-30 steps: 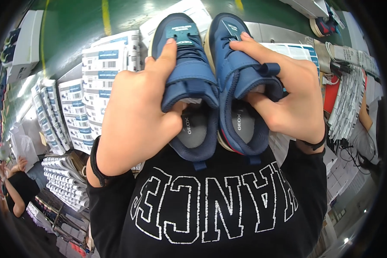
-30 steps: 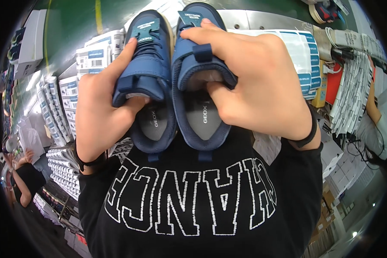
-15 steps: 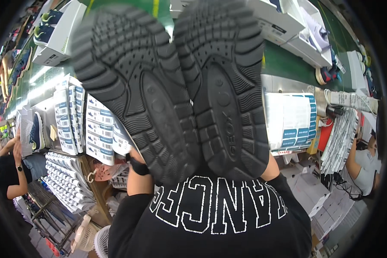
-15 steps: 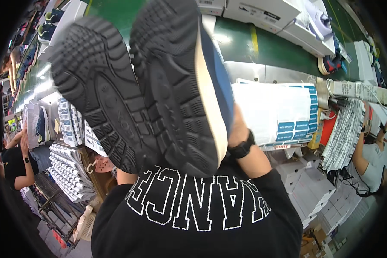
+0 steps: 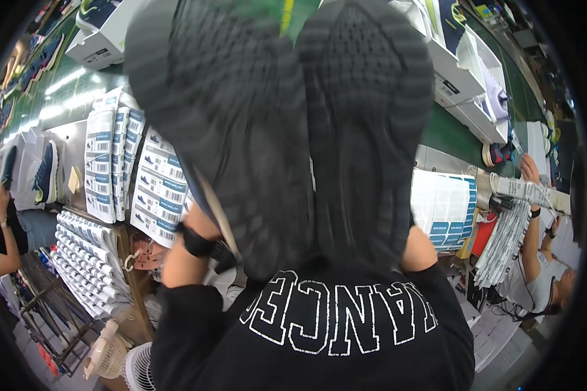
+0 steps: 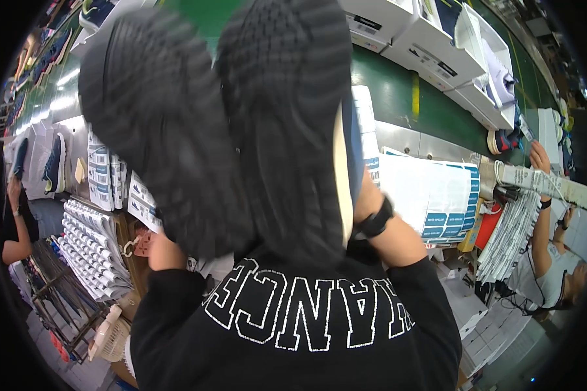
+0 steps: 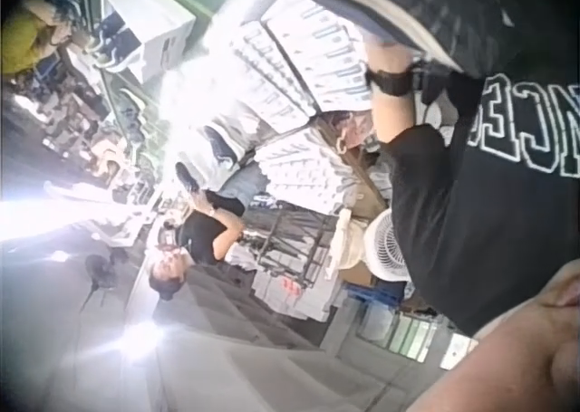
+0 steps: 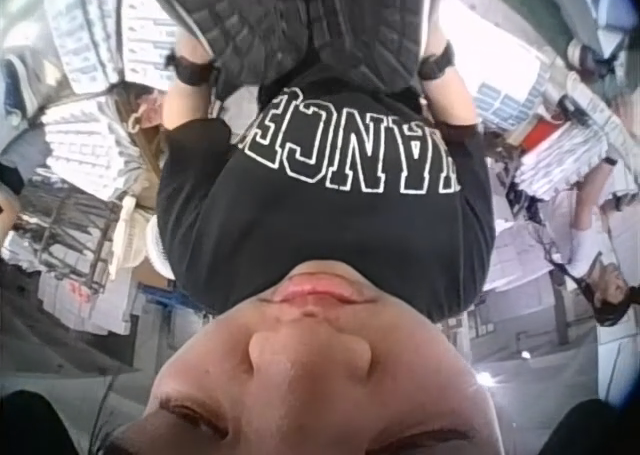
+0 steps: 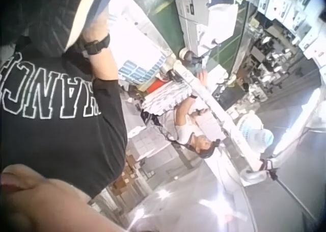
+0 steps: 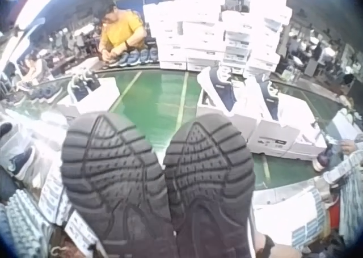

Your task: Inspecting children's shoes and applying promotional tags and stickers before packing into boxes on an assembly line.

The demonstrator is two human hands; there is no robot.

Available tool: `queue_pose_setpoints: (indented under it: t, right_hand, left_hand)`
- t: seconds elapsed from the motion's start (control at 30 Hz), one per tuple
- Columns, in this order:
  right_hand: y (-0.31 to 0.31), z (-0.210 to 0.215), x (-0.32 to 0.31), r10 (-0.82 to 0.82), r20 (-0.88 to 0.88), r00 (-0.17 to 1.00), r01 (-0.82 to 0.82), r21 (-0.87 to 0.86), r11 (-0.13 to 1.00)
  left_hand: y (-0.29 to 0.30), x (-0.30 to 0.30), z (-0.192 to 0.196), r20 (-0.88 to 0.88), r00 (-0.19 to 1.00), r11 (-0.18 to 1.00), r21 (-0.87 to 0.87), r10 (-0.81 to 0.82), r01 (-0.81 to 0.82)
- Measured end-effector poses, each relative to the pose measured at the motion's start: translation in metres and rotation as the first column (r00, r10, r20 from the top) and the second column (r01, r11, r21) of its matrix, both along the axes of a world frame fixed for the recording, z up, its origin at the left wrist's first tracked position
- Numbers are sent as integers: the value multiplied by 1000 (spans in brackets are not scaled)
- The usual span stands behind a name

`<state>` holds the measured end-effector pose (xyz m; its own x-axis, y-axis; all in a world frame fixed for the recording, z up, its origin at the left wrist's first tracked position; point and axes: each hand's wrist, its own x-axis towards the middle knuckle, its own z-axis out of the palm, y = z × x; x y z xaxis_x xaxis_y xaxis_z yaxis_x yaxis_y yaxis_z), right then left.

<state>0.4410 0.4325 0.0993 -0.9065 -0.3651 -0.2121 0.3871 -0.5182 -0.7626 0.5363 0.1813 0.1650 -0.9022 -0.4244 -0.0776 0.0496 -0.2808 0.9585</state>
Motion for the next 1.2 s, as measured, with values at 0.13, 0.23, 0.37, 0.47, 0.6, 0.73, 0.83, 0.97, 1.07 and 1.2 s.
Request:
queue_pose_setpoints:
  t: [0.13,0.23,0.37,0.47,0.6,0.73,0.83,0.97,1.07,1.2]
  right_hand:
    - [-68,-15,-83,30,-249,968,34,250,968]
    - [-122,-69,-149,-84,-283,956,201,416,887]
    - [-139,-81,-136,241,-289,926,86,787,611]
    - [-117,-44,-74,560,-608,562,353,789,503]
    - [-97,-24,2,783,-531,323,335,838,430]
    - [-94,-43,24,886,-414,210,431,852,296]
    - [-90,-47,26,914,-360,186,540,815,211]
    - [-92,-52,26,913,-353,204,594,786,171]
    - [-94,-54,24,908,-354,224,583,796,166]
    - [-95,-54,23,894,-357,271,549,820,161]
  left_hand:
    - [-90,-101,-61,-67,994,996,26,-85,87]
    - [-129,-180,-115,10,1000,907,-422,1,4]
    - [-104,-177,-154,281,959,765,-612,-29,202]
    - [-112,-100,-121,215,907,700,-580,-362,417]
    - [-115,13,-73,659,744,387,-662,-106,642]
    - [-87,85,-109,489,857,302,-852,166,428]
    - [-66,105,-121,428,878,417,-853,213,314]
    - [-69,114,-134,518,827,489,-791,217,368]
    - [-70,112,-122,542,800,683,-688,257,247]
    - [-74,120,-137,470,837,736,-665,280,127]
